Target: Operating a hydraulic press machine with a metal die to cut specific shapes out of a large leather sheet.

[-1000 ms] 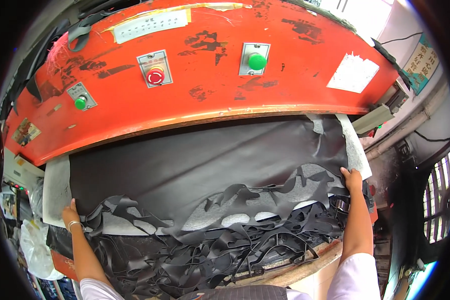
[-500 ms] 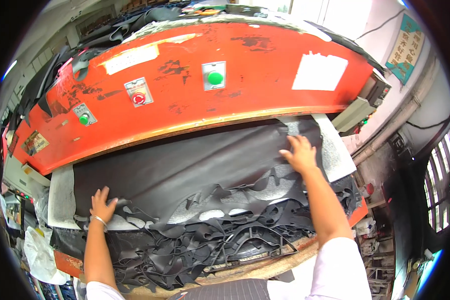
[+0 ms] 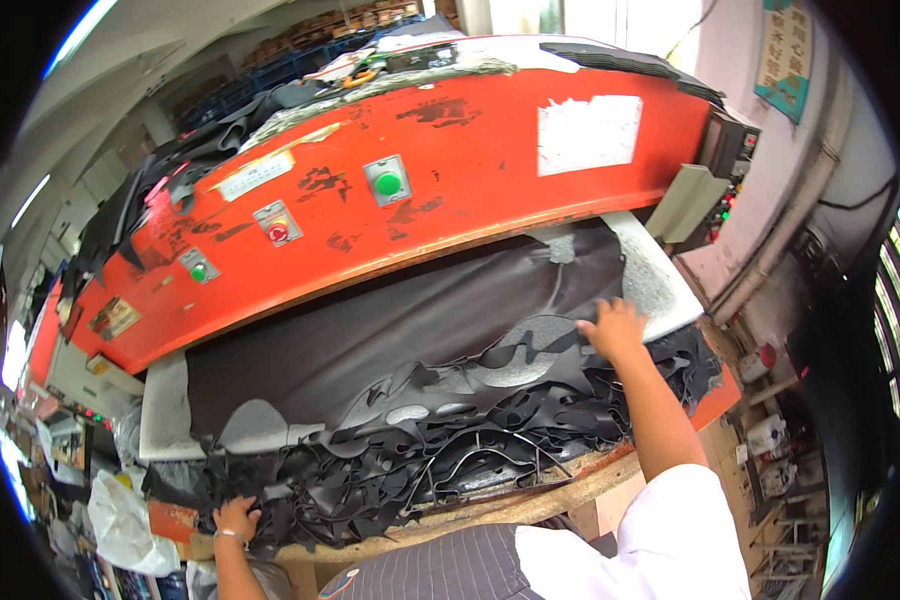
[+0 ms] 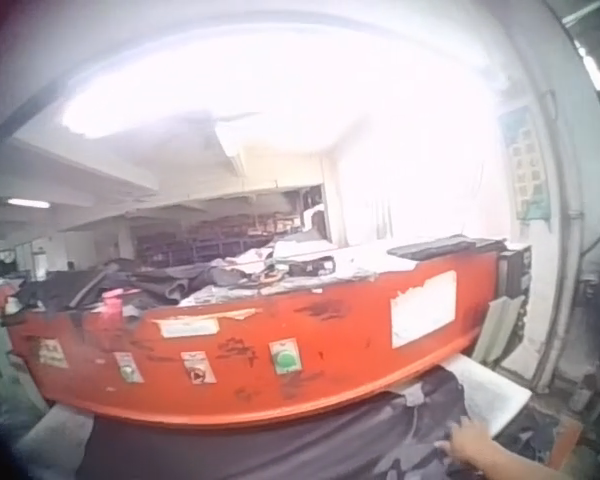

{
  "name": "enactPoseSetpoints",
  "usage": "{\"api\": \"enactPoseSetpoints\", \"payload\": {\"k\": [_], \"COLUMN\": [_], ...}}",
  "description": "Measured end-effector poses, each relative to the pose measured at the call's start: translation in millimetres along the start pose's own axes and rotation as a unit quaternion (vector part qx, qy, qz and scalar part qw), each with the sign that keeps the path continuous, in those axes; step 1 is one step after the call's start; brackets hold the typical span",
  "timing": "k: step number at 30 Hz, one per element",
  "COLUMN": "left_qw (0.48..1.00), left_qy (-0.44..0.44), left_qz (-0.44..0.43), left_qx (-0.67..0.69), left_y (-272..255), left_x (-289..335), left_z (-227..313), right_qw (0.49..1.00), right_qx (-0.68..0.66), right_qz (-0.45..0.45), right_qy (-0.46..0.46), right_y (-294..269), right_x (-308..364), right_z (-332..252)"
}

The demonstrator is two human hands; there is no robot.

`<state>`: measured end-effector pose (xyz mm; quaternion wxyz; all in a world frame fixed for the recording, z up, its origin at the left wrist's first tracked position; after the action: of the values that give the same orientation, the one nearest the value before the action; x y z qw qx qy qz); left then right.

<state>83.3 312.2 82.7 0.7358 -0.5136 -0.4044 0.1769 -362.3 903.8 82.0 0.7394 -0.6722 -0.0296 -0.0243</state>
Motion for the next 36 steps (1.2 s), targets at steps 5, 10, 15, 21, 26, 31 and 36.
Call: {"api": "enactPoseSetpoints", "payload": {"k": [5, 10, 15, 21, 26, 31, 36], "left_qw": [0.975, 0.998, 0.979, 0.937, 0.904, 0.907, 0.954], "left_qy": [0.119, 0.02, 0.118, 0.164, 0.301, 0.312, 0.26], "left_qz": [0.178, 0.013, 0.08, 0.207, 0.202, 0.226, 0.122], "left_qx": [0.066, 0.066, 0.148, 0.229, 0.228, 0.167, 0.081], "left_y": [8, 56, 54, 8, -20, -42, -27], "left_x": [19, 54, 109, 100, 28, -75, -142], "left_z": [66, 88, 48, 52, 87, 22, -73], "right_qw": [0.916, 0.868, 0.883, 0.88, 0.88, 0.907, 0.943], "right_qx": [-0.171, -0.074, -0.062, -0.185, -0.155, -0.072, -0.294], "right_qz": [0.111, 0.132, 0.094, 0.136, 0.048, -0.139, -0.155], "right_qy": [-0.345, -0.472, -0.456, -0.416, -0.446, -0.39, 0.002], "right_y": [-5, 6, 2, -33, -12, -1, 34], "right_x": [36, 98, 113, 195, 260, 275, 271], "right_z": [-137, -167, -71, -69, -123, -150, -185]}}
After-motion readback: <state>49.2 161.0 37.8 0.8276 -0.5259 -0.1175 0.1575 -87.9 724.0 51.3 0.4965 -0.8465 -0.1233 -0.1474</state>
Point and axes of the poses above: each hand's wrist, its own x-axis away from the middle knuckle, its own y-axis out of the palm, z = x × y, the point moved 3 cm from there along -x, towards the middle knuckle, and after that the axes turned 14 degrees about x, right-handed, at the moved point
